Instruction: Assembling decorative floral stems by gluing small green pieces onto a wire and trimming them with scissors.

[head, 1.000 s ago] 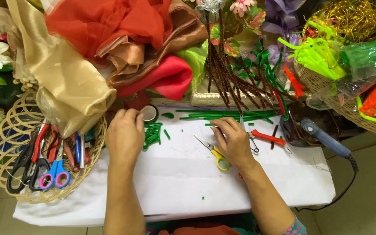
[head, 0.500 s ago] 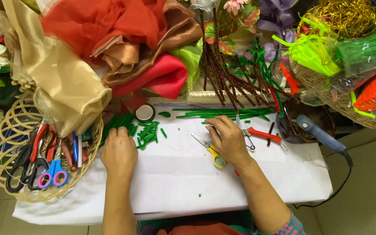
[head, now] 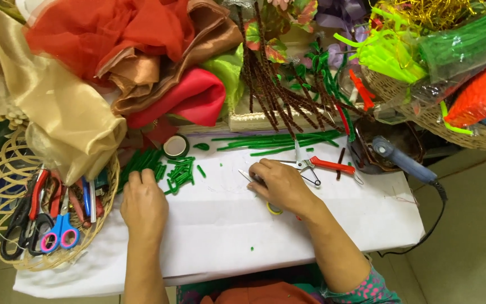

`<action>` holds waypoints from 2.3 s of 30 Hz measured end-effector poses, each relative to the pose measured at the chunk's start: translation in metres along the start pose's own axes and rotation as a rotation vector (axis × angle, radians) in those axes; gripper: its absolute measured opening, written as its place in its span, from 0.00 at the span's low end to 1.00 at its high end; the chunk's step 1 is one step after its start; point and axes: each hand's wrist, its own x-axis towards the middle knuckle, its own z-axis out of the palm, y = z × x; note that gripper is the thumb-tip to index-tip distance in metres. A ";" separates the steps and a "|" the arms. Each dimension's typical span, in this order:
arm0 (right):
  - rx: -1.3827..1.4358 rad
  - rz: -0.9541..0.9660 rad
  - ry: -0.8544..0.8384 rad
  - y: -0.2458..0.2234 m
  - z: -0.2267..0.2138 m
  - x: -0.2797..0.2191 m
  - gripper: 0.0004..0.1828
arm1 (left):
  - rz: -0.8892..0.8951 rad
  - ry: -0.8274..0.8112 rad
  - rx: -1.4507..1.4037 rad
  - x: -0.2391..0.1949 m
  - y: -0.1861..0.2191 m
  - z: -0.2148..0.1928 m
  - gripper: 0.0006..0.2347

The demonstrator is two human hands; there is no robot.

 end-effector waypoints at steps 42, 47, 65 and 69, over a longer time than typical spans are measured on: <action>-0.243 0.493 -0.049 0.032 -0.019 -0.005 0.11 | 0.213 0.397 -0.706 0.013 0.057 -0.086 0.12; -0.102 0.386 0.144 0.036 -0.010 -0.005 0.08 | 0.211 -0.062 -1.383 0.031 0.095 -0.075 0.11; 0.365 -0.062 0.506 0.007 0.000 0.005 0.20 | 0.257 -0.652 -1.557 0.019 0.138 0.002 0.07; 0.253 -0.093 0.495 0.011 0.003 0.007 0.15 | 0.360 -0.599 -1.357 0.018 0.137 -0.014 0.06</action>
